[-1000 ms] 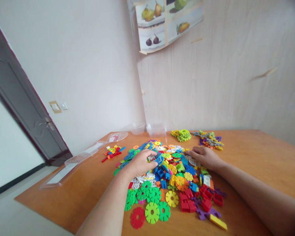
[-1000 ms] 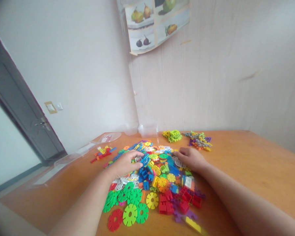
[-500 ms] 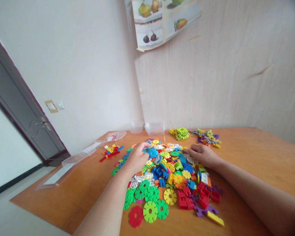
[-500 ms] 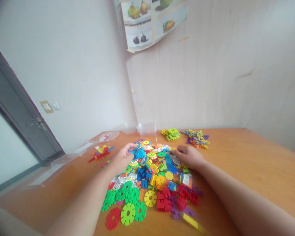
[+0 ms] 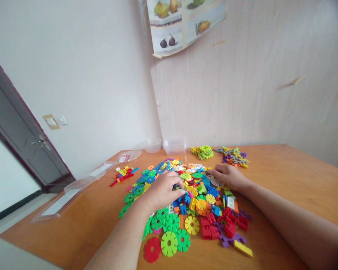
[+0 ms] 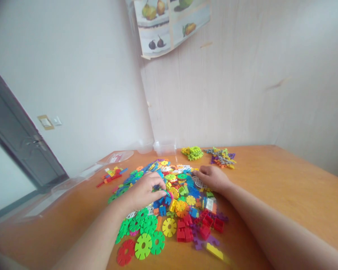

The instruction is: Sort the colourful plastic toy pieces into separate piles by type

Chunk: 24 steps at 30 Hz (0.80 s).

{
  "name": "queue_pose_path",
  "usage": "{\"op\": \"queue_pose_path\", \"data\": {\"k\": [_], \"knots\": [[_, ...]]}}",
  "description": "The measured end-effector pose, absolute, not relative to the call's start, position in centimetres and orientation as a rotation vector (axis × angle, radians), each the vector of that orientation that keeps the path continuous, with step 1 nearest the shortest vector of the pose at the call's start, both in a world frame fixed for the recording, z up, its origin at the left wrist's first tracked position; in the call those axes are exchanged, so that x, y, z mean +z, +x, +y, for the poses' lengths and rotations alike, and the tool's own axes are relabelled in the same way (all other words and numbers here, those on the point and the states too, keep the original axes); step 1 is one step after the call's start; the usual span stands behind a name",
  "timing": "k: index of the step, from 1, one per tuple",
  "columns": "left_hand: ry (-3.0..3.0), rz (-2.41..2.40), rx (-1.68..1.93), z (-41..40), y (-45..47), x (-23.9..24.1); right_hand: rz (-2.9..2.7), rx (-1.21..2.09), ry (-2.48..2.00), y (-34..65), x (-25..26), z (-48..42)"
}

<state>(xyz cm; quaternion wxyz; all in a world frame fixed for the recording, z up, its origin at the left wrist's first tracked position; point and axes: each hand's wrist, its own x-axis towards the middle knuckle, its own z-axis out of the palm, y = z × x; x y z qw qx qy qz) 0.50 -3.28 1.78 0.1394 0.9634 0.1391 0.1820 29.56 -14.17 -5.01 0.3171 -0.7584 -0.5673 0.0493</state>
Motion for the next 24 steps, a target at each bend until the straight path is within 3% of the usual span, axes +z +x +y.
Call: {"op": "queue_pose_path", "data": {"k": [12, 24], "knots": [[2.549, 0.891, 0.862, -0.1, -0.1, 0.6, -1.495, 0.094, -2.03, 29.5, -4.9, -14.1], [2.9, -0.039, 0.486, -11.1, 2.0, 2.3, -1.487, 0.044, -1.997, 29.3, -4.7, -14.0]]}}
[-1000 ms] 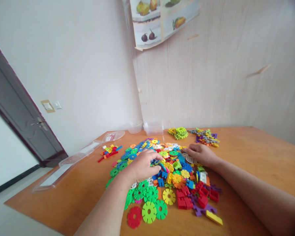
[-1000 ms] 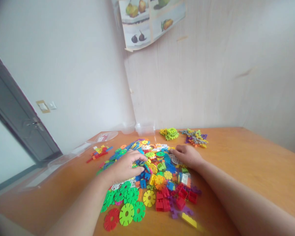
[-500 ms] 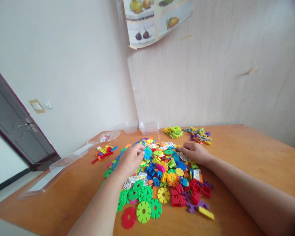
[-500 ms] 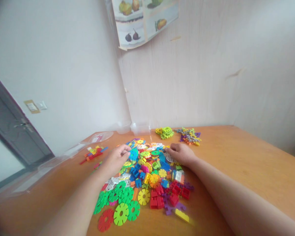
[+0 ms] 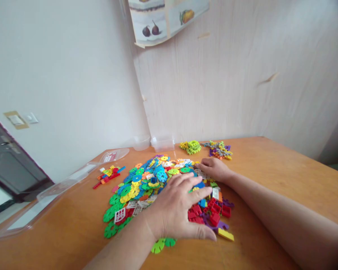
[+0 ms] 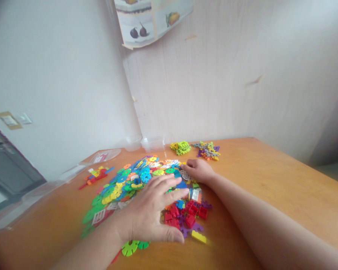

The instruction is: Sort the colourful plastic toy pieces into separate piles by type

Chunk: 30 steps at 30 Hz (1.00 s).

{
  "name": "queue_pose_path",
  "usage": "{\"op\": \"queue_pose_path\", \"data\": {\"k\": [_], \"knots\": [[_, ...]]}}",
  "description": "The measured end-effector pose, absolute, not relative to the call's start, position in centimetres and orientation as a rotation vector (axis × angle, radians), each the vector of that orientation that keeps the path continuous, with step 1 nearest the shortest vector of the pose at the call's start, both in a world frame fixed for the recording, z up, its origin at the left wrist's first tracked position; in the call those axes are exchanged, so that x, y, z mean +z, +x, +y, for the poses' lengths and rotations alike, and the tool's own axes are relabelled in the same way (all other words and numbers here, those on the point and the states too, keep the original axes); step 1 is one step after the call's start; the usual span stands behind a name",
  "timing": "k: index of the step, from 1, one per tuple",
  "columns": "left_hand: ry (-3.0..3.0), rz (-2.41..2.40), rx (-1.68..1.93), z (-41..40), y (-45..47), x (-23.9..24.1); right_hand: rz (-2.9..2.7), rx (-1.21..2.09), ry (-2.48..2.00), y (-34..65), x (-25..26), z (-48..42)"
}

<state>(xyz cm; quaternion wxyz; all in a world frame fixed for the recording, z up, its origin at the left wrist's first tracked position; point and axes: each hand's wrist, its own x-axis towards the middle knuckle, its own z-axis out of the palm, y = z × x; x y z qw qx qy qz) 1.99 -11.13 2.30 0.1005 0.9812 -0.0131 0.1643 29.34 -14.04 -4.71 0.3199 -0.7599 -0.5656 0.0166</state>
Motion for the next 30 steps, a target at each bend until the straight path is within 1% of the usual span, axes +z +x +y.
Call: {"op": "queue_pose_path", "data": {"k": [4, 9, 18, 30], "knots": [[2.963, -0.255, 0.456, -13.1, 2.8, 0.8, -1.494, 0.042, -2.002, 29.3, -4.6, -14.1], [3.016, -0.309, 0.521, -13.3, 4.0, -0.5, -1.465, 0.073, -2.02, 29.2, -4.5, -14.1], [3.09, -0.166, 0.588, -11.5, 4.9, -0.6, -1.461, 0.063, -2.016, 29.1, -4.7, -14.0], [3.015, 0.06, 0.703, -8.9, 4.2, 0.9, -1.468, 0.038, -2.027, 29.1, -4.8, -14.1]]}}
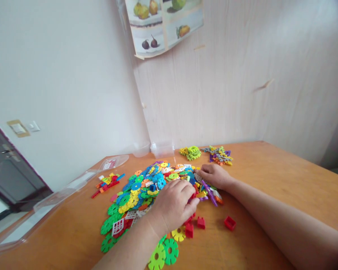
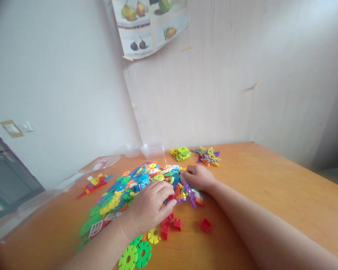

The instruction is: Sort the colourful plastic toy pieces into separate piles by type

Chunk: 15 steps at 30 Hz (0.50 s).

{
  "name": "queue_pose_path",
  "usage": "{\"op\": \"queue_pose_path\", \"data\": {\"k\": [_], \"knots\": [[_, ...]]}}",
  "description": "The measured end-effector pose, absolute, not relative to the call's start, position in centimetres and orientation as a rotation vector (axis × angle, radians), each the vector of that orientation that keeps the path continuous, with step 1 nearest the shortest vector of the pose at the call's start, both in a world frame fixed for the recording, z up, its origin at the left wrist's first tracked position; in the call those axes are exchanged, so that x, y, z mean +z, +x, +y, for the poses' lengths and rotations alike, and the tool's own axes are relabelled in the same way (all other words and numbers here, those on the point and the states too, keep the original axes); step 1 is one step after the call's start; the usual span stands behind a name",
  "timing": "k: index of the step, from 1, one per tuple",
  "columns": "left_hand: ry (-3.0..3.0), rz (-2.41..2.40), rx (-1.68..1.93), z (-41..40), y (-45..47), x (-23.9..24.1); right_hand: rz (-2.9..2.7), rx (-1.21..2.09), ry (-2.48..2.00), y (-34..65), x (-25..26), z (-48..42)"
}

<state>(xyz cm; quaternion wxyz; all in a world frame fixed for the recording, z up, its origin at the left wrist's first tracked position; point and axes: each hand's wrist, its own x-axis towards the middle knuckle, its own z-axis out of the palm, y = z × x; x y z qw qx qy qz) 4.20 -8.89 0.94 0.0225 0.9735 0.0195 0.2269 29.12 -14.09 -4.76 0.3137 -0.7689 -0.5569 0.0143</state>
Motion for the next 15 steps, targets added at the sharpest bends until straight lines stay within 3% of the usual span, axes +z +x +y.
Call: {"op": "queue_pose_path", "data": {"k": [10, 15], "knots": [[3.054, 0.458, 0.848, -5.0, 3.2, 1.0, -1.47, 0.027, -2.065, 28.9, -4.4, -14.2], [2.955, 0.253, 0.829, -7.4, 3.9, 0.8, -1.475, 0.006, -2.083, 28.8, -4.4, -14.2]]}}
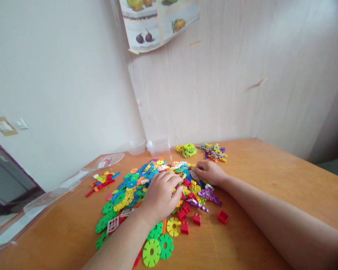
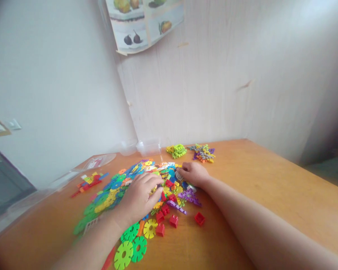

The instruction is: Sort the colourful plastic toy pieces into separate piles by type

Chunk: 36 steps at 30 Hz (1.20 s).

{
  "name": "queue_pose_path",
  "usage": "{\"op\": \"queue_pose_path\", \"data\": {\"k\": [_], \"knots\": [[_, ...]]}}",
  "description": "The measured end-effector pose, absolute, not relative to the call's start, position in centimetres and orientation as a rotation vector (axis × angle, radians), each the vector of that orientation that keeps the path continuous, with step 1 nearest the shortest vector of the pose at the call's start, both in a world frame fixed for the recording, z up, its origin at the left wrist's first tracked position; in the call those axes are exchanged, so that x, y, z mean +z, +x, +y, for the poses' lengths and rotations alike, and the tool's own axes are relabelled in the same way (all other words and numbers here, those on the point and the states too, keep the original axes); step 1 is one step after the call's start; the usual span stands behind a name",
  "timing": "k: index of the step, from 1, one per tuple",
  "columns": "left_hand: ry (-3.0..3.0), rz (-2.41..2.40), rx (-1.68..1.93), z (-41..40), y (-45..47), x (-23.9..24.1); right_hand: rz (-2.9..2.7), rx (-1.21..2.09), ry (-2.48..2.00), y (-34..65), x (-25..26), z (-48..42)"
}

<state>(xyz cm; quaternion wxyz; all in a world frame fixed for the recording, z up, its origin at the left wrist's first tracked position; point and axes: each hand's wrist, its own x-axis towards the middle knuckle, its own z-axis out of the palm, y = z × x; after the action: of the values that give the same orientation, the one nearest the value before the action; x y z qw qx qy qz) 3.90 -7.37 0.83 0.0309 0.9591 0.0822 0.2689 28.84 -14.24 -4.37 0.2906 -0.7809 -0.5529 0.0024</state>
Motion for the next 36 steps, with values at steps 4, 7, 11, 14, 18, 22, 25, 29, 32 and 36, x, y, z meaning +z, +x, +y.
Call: {"op": "queue_pose_path", "data": {"k": [4, 7, 11, 14, 18, 22, 25, 29, 32, 36], "knots": [[2.93, 0.013, 0.663, -10.2, 4.6, 0.8, -1.47, -0.019, -2.122, 28.5, -4.2, -14.3], [2.938, -0.012, 0.592, -11.0, 4.9, 0.6, -1.46, -0.029, -2.147, 28.3, -3.9, -14.5], [2.947, 0.075, 0.594, -10.3, 4.8, 0.4, -1.5, -0.026, -2.165, 28.0, -2.9, -14.9], [2.948, 0.096, 0.643, -9.6, 4.5, 0.5, -1.608, -0.007, -2.185, 27.6, -1.2, -15.7], [2.958, 0.118, 0.685, -9.1, 3.8, 0.9, -1.861, 0.333, -2.197, 26.6, 1.7, -17.0], [2.976, 0.152, 0.7, -8.6, 3.3, 1.3, -1.996, 0.597, -2.179, 25.7, 3.5, -18.1], [3.005, 0.189, 0.697, -8.0, 3.2, 1.4, -2.05, 0.631, -2.114, 25.3, 4.2, -18.5], [3.044, 0.261, 0.717, -6.9, 3.0, 1.3, -2.09, 0.654, -2.138, 25.0, 4.8, -19.0], [3.037, 0.315, 0.739, -6.0, 2.9, 1.1, -2.148, 0.543, -2.19, 24.5, 5.2, -19.4], [2.998, 0.373, 0.786, -5.3, 2.9, 0.7, -2.23, 0.371, -2.221, 23.0, 5.2, -19.7]]}}
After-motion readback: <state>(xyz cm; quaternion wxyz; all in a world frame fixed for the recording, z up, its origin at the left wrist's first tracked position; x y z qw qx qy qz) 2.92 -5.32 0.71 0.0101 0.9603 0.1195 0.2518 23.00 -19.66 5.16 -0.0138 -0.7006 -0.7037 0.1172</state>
